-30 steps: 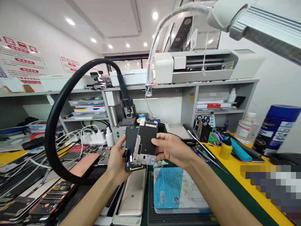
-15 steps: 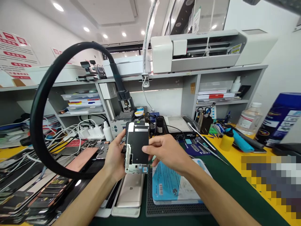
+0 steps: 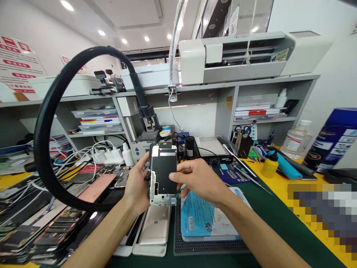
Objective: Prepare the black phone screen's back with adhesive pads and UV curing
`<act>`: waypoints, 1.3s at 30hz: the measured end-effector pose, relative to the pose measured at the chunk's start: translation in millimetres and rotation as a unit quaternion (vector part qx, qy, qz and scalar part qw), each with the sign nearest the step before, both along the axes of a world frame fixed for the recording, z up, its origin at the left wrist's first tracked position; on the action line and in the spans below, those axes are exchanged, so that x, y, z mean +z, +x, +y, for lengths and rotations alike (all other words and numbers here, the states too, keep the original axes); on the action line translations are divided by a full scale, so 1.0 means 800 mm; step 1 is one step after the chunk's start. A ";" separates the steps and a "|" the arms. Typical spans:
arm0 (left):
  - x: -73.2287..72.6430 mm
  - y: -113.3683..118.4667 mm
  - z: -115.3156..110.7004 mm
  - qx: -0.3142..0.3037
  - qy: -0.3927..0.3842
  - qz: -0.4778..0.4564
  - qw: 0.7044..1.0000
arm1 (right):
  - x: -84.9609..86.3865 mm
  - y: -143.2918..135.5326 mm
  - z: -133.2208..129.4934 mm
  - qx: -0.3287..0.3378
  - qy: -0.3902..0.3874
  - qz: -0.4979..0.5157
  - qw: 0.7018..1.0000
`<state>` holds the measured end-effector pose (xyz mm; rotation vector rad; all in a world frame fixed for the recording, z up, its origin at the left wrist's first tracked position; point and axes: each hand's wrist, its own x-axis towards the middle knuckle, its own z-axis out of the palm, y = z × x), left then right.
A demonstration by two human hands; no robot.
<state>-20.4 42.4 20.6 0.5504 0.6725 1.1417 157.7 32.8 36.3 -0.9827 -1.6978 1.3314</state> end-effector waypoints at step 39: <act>0.003 0.009 -0.014 0.020 0.071 -0.021 0.997 | 0.009 0.023 -0.002 0.019 -0.003 0.024 1.000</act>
